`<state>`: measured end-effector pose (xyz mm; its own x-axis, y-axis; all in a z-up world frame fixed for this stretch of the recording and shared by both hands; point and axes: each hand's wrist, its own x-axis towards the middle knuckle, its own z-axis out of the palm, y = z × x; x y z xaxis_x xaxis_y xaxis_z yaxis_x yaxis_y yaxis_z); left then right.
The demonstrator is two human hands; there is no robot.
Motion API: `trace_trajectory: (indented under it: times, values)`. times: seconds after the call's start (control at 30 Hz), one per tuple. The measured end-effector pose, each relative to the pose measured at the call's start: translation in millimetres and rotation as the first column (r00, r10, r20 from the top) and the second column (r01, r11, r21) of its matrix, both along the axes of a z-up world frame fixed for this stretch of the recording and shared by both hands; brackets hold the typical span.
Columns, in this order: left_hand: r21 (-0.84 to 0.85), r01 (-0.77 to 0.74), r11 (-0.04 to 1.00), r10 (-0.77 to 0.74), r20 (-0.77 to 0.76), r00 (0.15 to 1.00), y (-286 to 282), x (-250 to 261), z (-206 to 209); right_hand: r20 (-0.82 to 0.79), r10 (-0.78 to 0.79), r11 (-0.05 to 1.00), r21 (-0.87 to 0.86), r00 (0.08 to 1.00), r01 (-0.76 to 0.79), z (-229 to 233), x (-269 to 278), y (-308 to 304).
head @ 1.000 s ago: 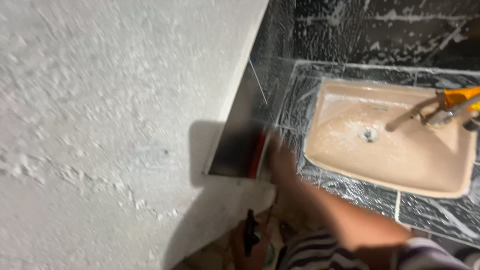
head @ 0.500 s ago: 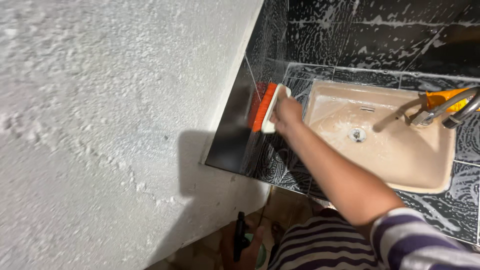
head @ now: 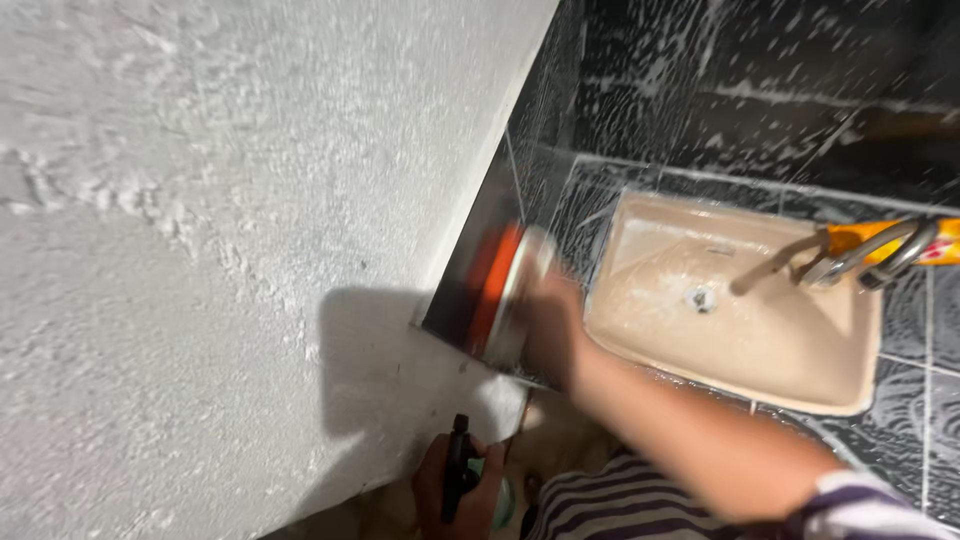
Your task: The person scrubs a beige sink and surrounding black tiled walls using a spray bottle and a scrub brush. They apply cleaning solution and scrub the sink basin, faucet, and wall tiles, then rinse the brush under running water.
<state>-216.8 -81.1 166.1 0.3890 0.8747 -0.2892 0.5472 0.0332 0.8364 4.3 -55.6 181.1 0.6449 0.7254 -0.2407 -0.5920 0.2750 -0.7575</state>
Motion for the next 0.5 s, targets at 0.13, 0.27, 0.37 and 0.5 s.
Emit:
trace_trajectory:
  times: [0.13,0.27,0.37,0.5]
  values:
    - [0.143,-0.072,0.987,0.050,0.148,0.988,-11.1,-1.6,11.4,0.290,0.376,0.648,-0.761,0.880,-0.025,25.8,34.6,21.9]
    - [0.221,-0.112,0.969,0.085,0.129,0.988,-8.3,-9.8,11.2,0.006,-0.094,0.939,-0.331,0.996,0.090,55.1,71.0,29.5]
    - [0.322,-0.074,0.944,0.004,0.212,0.977,-7.0,-7.3,7.6,0.362,0.348,0.672,-0.740,0.864,0.039,54.4,12.1,7.3]
    - [0.219,-0.097,0.971,0.058,0.180,0.982,-9.4,-10.4,28.3,0.163,-0.107,0.953,-0.263,0.981,0.148,77.7,20.2,9.6]
